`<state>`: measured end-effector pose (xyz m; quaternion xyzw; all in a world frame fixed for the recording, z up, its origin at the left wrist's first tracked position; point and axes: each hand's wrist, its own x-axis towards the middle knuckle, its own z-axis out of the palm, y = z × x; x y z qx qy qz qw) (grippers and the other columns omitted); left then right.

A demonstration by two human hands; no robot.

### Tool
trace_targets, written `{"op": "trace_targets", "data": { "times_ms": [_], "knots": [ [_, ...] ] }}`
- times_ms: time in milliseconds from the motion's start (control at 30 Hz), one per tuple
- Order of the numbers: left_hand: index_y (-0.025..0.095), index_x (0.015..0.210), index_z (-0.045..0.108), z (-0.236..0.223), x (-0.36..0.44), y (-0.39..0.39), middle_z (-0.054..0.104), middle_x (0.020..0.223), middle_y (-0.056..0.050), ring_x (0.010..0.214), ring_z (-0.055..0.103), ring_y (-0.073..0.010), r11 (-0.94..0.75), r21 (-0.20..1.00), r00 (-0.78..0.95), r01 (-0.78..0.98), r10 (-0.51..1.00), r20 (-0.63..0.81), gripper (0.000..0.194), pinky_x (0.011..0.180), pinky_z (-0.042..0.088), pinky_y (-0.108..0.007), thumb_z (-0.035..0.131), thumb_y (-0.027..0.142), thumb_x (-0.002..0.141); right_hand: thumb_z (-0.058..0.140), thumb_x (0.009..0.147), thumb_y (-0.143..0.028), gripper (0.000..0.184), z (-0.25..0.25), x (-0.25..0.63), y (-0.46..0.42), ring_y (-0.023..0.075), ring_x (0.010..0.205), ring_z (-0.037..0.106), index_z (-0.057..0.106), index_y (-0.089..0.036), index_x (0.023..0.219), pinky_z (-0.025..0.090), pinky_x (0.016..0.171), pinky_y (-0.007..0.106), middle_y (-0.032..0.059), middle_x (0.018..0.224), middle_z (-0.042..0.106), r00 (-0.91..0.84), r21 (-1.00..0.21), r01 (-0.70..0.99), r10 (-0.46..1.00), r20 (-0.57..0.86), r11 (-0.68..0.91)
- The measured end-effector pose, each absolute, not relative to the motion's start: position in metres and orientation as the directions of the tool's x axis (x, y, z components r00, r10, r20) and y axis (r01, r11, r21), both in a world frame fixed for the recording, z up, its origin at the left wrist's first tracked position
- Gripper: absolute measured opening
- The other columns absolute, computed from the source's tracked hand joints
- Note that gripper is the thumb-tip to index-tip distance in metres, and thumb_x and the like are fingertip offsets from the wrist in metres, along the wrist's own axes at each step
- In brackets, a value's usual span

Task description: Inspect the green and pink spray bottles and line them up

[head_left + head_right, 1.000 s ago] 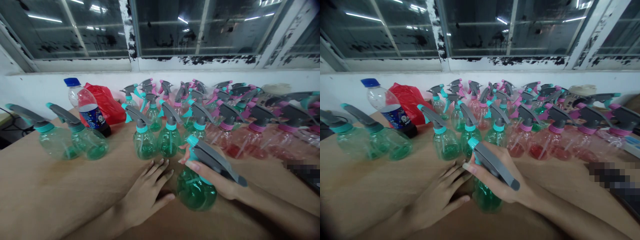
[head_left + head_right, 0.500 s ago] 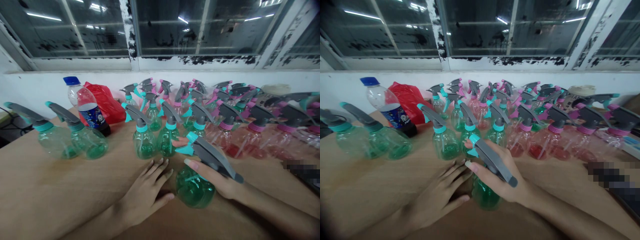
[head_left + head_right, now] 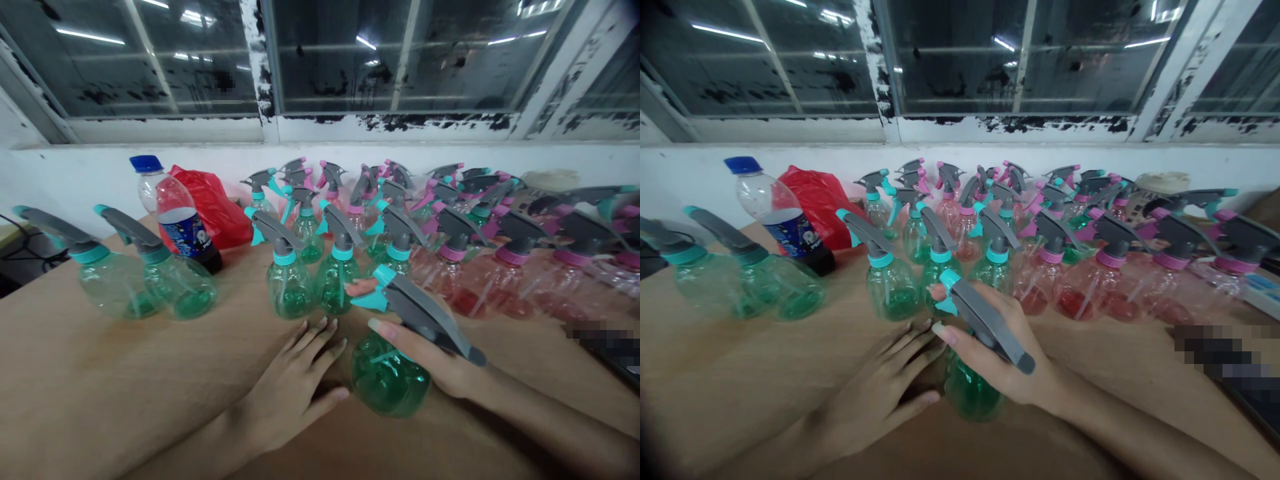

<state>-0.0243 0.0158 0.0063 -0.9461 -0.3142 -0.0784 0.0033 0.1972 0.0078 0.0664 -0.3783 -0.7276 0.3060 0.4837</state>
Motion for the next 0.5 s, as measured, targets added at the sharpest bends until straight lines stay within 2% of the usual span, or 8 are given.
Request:
{"op": "trace_targets", "data": {
  "times_ms": [367,500],
  "knots": [
    [0.016,0.139,0.041,0.0068,-0.0246,0.016,0.035,0.147,-0.01,0.136,0.029,-0.0261,-0.804,0.052,0.791,0.593,0.593,0.149,0.055,0.11,0.026,-0.046,0.04,0.053,0.098,0.061,0.082,-0.038,0.025,0.07,0.1988,0.0071,0.0172,0.064,0.059,0.061,-0.026,0.105,0.049,0.064,0.032,-0.0006,0.077,0.063,-0.267,-0.812,0.297,0.86,0.434,0.502],
    [0.015,0.138,0.042,0.0083,-0.0241,0.0159,0.034,0.148,-0.01,0.137,0.027,-0.0261,-0.804,0.047,0.793,0.593,0.593,0.138,0.055,0.111,0.025,-0.046,0.042,0.052,0.097,0.064,0.08,-0.04,0.023,0.0689,0.1992,0.0095,0.0162,0.061,0.056,0.063,-0.025,0.098,0.048,0.06,0.031,-0.0007,0.075,0.061,-0.269,-0.796,0.286,0.842,0.467,0.533]
  ]
}}
